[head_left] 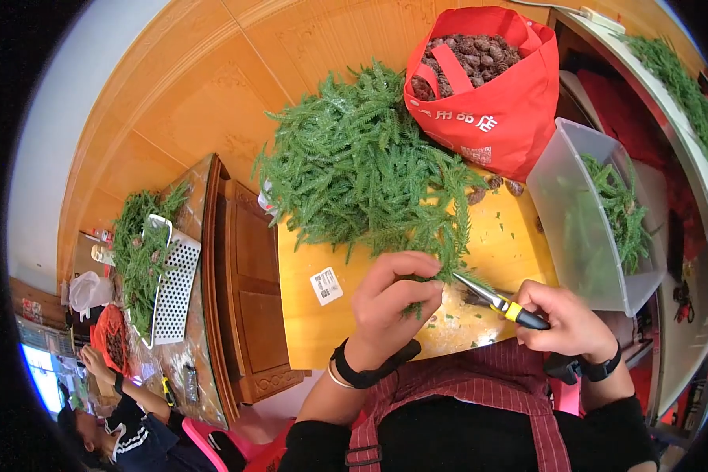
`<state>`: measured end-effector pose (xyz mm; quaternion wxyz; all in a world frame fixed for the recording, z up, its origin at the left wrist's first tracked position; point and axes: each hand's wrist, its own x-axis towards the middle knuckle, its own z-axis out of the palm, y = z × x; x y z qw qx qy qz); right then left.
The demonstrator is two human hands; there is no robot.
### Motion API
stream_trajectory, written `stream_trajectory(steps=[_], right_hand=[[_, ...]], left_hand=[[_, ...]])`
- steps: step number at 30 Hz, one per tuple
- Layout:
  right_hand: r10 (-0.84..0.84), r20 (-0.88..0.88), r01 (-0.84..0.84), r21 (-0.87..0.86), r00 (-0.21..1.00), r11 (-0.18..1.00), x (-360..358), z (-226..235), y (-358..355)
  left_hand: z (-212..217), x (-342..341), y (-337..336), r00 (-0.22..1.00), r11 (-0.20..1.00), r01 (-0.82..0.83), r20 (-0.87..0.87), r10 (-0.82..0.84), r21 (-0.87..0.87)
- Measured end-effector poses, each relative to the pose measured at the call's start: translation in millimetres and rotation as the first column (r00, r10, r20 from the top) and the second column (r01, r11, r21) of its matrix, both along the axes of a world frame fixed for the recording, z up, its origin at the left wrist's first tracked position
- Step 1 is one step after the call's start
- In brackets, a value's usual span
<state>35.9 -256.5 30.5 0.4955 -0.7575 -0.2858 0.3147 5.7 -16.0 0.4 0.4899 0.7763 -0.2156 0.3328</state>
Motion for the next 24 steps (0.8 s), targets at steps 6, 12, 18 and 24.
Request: stream_trajectory(steps=[6,12,18,24], right_hand=[[0.002,0.035,-0.003,0.018,0.999,1.000,-0.6,-4.6,-1.1],[0.155,-0.514,-0.013,0.268,0.844,0.963,3.9,-13.2,-10.7],[0.232,-0.532,-0.082,0.290,0.814,0.954,11.8,-7.9,-10.1],[0.272,-0.655,-0.055,0.332,0.705,0.942,15.8,-11.6,-11.2]], left_hand=[[0.6,0.8,0.4,1.000,1.000,0.002,0.007,-0.002,-0.008],[1.5,2.6,2.8,0.992,0.990,-0.005,0.126,-0.013,0.143],[2.9,2.9,4.8,0.985,0.971,-0.027,0.173,-0.014,0.236],[6.9,0.4,4.8,0.986,0.962,-0.041,0.168,-0.005,0.270]])
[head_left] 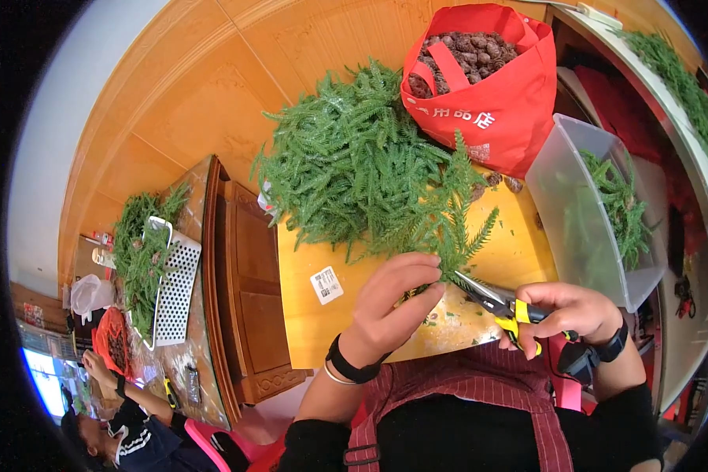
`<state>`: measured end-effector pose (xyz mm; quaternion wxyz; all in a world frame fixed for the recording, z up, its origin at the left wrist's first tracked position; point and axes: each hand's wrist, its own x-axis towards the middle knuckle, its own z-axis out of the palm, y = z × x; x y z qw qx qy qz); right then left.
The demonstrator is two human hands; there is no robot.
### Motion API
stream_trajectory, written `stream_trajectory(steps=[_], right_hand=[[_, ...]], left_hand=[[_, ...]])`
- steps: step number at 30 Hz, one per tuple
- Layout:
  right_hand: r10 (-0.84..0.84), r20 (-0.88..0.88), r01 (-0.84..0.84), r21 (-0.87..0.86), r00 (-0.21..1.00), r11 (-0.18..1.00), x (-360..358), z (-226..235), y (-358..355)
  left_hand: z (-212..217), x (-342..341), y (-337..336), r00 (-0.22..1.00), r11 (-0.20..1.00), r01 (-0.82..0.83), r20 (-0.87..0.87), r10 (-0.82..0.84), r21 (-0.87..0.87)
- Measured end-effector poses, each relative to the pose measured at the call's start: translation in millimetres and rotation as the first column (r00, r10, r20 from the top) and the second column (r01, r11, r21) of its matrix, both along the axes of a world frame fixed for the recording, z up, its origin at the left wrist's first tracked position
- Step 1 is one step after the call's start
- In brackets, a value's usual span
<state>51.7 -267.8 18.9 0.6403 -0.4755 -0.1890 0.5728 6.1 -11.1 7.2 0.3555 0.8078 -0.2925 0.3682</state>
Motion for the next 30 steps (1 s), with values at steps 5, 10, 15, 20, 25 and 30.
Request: stream_trajectory(steps=[5,10,15,20,25,30], right_hand=[[-0.012,0.114,0.016,-0.029,0.993,0.999,-0.9,-3.9,0.5],[-0.053,0.162,0.067,-0.083,0.985,0.994,-1.3,-0.9,3.1],[-0.044,0.190,0.050,-0.028,0.981,0.998,-0.5,-5.3,0.9],[-0.033,0.192,0.053,-0.095,0.981,0.994,3.7,1.4,4.1],[0.012,0.186,0.005,-0.089,0.983,0.996,5.2,-2.0,1.4],[-0.018,0.242,0.049,-0.121,0.970,0.991,5.4,5.2,7.8]], left_hand=[[-2.6,0.2,0.9,1.000,1.000,-0.009,0.016,0.009,0.017],[-3.6,1.0,0.6,1.000,1.000,-0.003,0.012,0.003,-0.017],[-2.6,0.8,0.2,1.000,1.000,-0.013,-0.002,0.013,0.007],[-4.4,0.8,-0.3,1.000,1.000,-0.006,0.004,0.006,0.030],[-3.1,2.0,-1.8,1.000,0.999,-0.009,0.020,0.008,0.031],[-6.5,0.9,-1.7,1.000,1.000,-0.001,0.014,0.001,0.026]])
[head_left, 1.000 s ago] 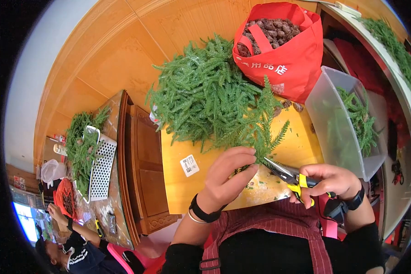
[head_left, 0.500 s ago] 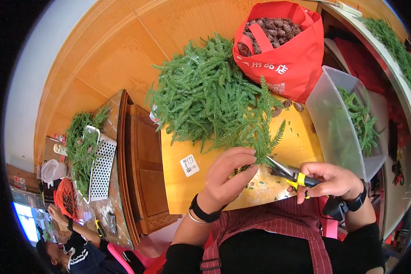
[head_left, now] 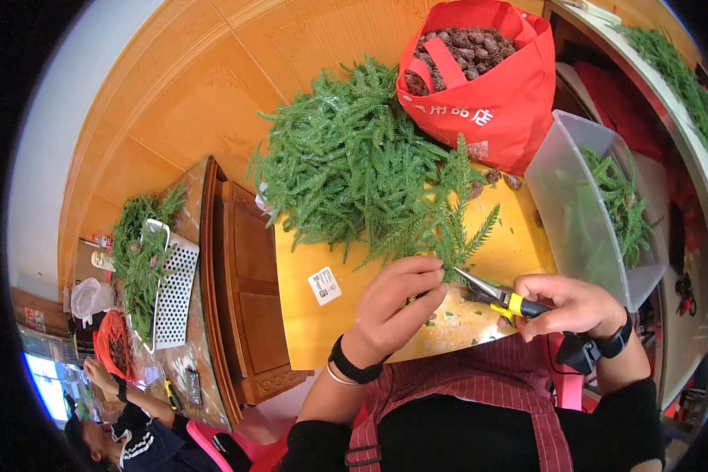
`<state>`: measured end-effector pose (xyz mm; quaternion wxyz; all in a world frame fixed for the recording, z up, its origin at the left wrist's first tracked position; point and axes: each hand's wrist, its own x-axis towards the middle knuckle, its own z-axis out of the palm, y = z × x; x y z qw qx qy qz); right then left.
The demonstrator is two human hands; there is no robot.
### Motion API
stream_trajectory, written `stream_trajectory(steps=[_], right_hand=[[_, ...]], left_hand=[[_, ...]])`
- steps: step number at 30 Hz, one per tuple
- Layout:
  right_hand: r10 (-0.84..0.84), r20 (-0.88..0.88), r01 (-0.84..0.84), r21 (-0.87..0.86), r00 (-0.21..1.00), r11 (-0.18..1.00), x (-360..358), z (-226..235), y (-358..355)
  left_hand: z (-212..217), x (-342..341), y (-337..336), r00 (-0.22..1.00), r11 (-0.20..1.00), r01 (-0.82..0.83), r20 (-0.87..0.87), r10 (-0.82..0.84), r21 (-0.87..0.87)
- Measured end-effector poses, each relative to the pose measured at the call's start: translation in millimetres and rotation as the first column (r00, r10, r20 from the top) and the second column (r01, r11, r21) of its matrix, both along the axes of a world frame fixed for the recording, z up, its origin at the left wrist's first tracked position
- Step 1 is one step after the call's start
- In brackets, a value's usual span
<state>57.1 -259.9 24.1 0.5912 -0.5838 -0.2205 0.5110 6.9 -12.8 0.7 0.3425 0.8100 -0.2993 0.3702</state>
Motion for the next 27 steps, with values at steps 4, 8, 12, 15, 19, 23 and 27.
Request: stream_trajectory(steps=[4,8,12,15,19,23,27], right_hand=[[0.026,-0.024,-0.027,-0.042,0.999,0.999,3.5,-2.9,-3.8],[0.008,-0.004,-0.008,-0.038,1.000,0.999,2.2,-1.0,0.0],[-0.010,0.076,0.011,-0.016,0.997,1.000,0.7,-6.5,-1.1],[-0.029,0.163,0.034,-0.025,0.986,0.999,-1.2,-7.4,-0.2],[-0.048,0.292,0.076,-0.087,0.955,0.993,-4.3,3.7,3.8],[-0.061,0.642,0.175,-0.115,0.764,0.978,-10.7,2.0,9.3],[-0.138,0.898,0.312,0.001,0.417,0.950,-15.1,-8.2,17.3]], left_hand=[[0.6,-0.5,-1.3,1.000,1.000,-0.010,-0.001,0.010,-0.002],[-6.1,1.2,-3.0,1.000,0.999,-0.020,-0.017,0.020,-0.033],[-10.8,1.3,-8.3,0.997,0.980,-0.016,-0.072,0.002,-0.198],[-11.4,0.7,-10.8,0.990,0.957,-0.031,-0.137,-0.010,-0.288],[-12.8,-1.6,-13.5,0.949,0.865,-0.085,-0.305,-0.081,-0.494],[-20.5,-0.7,-16.1,0.919,0.819,-0.123,-0.377,-0.120,-0.560],[-29.1,1.1,-19.8,0.806,0.587,-0.186,-0.464,-0.367,-0.788]])
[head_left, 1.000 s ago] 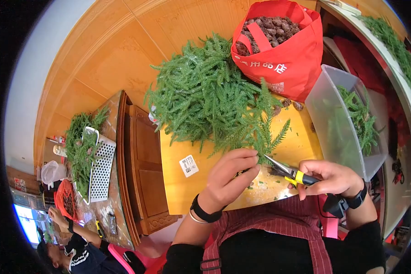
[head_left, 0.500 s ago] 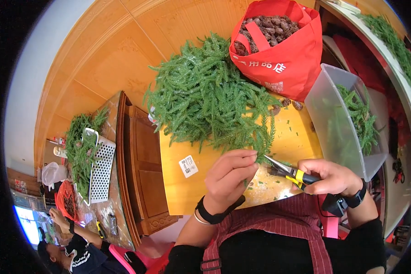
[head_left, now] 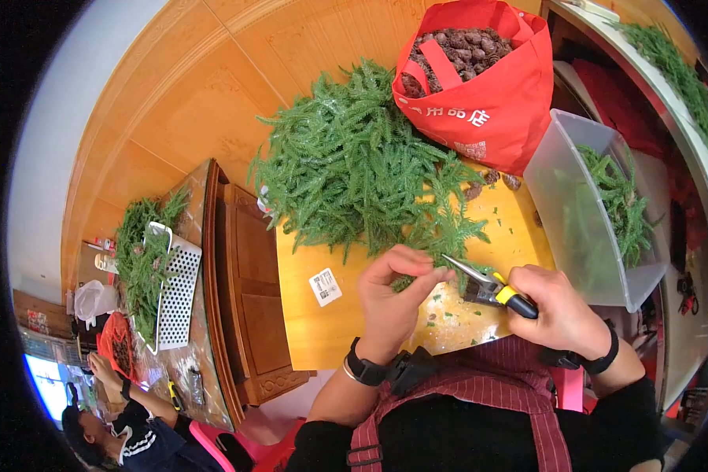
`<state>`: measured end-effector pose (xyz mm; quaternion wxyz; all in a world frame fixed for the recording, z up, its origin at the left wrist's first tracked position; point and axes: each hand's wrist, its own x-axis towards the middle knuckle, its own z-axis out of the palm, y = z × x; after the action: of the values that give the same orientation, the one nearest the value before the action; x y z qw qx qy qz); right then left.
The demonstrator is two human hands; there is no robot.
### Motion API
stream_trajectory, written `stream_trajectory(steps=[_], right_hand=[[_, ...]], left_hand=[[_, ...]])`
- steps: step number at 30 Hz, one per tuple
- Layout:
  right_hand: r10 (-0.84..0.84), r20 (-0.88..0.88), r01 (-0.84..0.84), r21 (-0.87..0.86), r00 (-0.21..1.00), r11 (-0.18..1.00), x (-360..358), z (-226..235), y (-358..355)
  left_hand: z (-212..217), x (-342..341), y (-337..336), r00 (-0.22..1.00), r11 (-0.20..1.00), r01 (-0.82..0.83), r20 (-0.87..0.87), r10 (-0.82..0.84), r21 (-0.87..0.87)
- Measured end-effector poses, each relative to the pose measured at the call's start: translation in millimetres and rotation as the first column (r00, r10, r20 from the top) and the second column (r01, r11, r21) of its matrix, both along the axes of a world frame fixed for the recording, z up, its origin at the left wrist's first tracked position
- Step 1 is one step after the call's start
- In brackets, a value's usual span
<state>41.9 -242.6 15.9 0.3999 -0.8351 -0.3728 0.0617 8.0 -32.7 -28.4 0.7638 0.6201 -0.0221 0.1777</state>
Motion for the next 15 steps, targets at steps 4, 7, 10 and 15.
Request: stream_trajectory(steps=[4,7,10,15], right_hand=[[0.049,-0.451,-0.026,0.057,0.891,0.998,-1.4,2.8,-0.5],[0.158,-0.664,-0.015,0.215,0.731,0.976,-1.1,-4.6,-5.1],[0.262,-0.743,-0.005,0.329,0.616,0.944,-0.9,-7.2,-6.4],[0.279,-0.815,0.026,0.338,0.509,0.941,0.7,-2.5,-5.6]], left_hand=[[-1.2,6.3,0.3,0.999,0.990,0.027,0.034,-0.022,-0.136],[-3.8,7.4,3.8,0.994,0.996,0.036,0.105,-0.027,-0.084],[-2.7,11.8,3.5,0.979,1.000,0.030,0.201,-0.029,-0.004],[-5.0,17.0,10.1,0.959,0.999,0.013,0.281,-0.024,0.040]])
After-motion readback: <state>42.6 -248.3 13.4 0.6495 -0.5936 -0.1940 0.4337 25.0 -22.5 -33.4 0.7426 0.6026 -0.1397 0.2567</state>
